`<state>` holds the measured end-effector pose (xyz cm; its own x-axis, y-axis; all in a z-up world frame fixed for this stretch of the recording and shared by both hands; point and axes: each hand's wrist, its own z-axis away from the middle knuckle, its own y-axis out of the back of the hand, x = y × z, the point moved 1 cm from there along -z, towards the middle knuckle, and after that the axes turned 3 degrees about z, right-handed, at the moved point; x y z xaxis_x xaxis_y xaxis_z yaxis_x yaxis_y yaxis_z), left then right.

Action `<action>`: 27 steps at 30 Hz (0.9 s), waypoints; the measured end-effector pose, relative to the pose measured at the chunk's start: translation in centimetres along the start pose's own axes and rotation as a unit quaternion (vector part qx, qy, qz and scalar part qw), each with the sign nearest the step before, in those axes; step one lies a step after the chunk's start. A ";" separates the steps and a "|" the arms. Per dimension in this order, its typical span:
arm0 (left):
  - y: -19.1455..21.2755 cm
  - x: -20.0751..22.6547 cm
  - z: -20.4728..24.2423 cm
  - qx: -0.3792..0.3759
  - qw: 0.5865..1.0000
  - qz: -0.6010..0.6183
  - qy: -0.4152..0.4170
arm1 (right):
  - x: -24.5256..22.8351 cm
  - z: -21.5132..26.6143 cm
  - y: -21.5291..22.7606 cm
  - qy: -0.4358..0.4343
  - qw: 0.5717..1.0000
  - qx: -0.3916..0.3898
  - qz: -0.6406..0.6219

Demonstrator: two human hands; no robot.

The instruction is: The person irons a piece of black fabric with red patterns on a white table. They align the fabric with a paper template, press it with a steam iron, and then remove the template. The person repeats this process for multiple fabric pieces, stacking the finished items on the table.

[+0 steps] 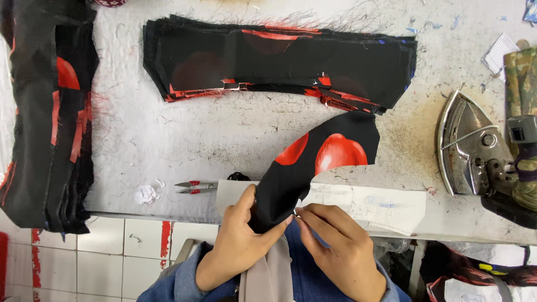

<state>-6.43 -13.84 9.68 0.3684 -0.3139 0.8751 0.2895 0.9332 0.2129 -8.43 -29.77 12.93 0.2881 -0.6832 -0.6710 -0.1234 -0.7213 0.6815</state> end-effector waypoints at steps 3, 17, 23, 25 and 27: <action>0.0 -1.0 0.2 -0.011 0.994 -0.105 -0.014 | 0.3 0.4 -0.2 0.011 0.999 -0.035 0.015; 0.1 0.0 0.1 -0.070 0.997 -0.042 -0.010 | 2.1 0.7 1.1 -0.081 0.988 -0.102 -0.085; 0.2 0.2 0.4 -0.068 0.997 -0.017 -0.023 | 1.7 0.0 2.0 -0.008 0.981 -0.168 -0.100; 0.1 0.1 0.5 -0.072 0.996 -0.044 -0.007 | 1.5 -0.1 1.8 0.018 0.986 -0.150 -0.076; 0.0 -0.2 0.6 -0.073 0.996 -0.052 -0.015 | 1.2 -0.1 1.7 0.024 0.987 -0.147 -0.066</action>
<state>-7.00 -13.69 9.80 0.3037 -0.4007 0.8644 0.4514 0.8595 0.2398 -8.17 -31.78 13.32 0.3282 -0.5745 -0.7499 0.1971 -0.7347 0.6491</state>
